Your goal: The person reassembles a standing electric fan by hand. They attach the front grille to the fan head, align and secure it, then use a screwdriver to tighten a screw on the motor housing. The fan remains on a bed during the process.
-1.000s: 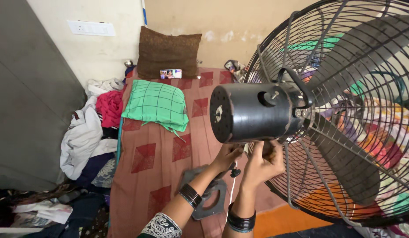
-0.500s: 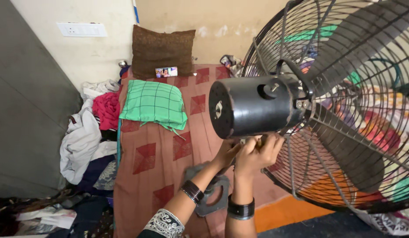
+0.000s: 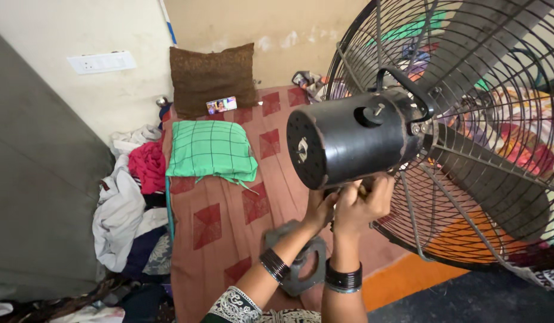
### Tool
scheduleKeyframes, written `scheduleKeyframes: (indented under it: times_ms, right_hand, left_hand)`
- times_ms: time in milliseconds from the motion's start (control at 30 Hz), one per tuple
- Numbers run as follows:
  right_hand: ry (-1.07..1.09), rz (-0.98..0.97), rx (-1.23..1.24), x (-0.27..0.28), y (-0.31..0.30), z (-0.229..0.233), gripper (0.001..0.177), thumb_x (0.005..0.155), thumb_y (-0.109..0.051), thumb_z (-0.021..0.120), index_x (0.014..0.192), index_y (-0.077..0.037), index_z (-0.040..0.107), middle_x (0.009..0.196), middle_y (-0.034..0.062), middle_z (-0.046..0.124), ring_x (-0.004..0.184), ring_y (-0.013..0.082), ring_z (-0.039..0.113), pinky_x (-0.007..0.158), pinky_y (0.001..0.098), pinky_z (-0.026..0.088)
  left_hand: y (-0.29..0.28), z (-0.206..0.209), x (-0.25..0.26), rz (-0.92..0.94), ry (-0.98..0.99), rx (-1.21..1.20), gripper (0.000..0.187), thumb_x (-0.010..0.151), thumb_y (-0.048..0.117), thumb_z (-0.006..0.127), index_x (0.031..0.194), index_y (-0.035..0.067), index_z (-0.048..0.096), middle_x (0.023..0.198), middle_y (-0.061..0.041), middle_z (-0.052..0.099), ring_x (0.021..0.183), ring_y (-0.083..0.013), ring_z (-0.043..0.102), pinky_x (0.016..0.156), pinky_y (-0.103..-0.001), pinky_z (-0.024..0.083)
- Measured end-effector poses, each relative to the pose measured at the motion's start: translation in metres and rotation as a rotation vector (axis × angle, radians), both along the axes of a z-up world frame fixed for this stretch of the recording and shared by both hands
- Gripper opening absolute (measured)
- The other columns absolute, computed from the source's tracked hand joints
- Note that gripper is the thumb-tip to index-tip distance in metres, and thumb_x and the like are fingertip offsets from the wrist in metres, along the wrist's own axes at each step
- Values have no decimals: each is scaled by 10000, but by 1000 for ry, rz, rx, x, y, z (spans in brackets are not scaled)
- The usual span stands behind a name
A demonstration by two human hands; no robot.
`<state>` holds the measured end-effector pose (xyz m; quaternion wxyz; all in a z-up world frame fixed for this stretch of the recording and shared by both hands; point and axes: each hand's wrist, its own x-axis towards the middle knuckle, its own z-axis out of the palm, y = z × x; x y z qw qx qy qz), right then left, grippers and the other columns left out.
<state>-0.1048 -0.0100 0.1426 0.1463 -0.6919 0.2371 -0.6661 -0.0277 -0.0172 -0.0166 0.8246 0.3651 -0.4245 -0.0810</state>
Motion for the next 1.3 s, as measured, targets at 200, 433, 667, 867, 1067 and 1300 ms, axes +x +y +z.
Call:
scheduleKeyframes:
  times_ms: [200,433,667,867,1067,1300]
  right_hand:
    - [-29,118,95,-8,-10,4,78,847,50,630,897,42,571,784,108,490,638,203,452,601,347,348]
    - [-24,211,150,-10,-16,3,31,896,42,619,910,58,597,749,84,494,640,157,419,603,328,318]
    - [-36,270,152,-12,-12,6,52,911,51,574,935,69,615,781,92,542,668,148,460,624,309,354]
    - [-24,282,148,-14,-16,2,22,914,61,589,923,71,606,779,91,544,673,143,466,627,296,356]
    - [-76,424,264,-16,-20,-5,59,985,41,583,947,60,623,823,19,594,731,60,511,654,228,403]
    - [-166,341,273,-7,-12,-11,44,971,42,613,1007,55,635,772,-24,544,671,36,463,598,211,344]
  left_hand:
    - [-28,-23,9,-174,20,93,468,978,276,727,1337,-3,615,1323,-83,655,1209,-170,620,1054,-344,480]
    - [-77,-74,21,813,-752,543,496,864,32,594,1328,186,682,1406,-102,635,1337,-277,566,1114,-431,390]
    - [-79,-65,21,723,-665,532,512,817,6,588,1294,168,677,1353,-132,647,1325,-316,564,1135,-451,398]
    - [-61,-37,17,698,-619,345,387,914,35,594,1279,121,686,1319,-150,667,1256,-341,616,1083,-435,464]
    - [-54,-23,14,598,-528,199,233,1049,107,521,1226,111,672,1235,-158,713,1158,-346,679,1040,-417,502]
    - [-57,-27,11,470,-286,287,255,1049,132,482,1185,48,681,1213,-188,697,1159,-371,663,1002,-422,493]
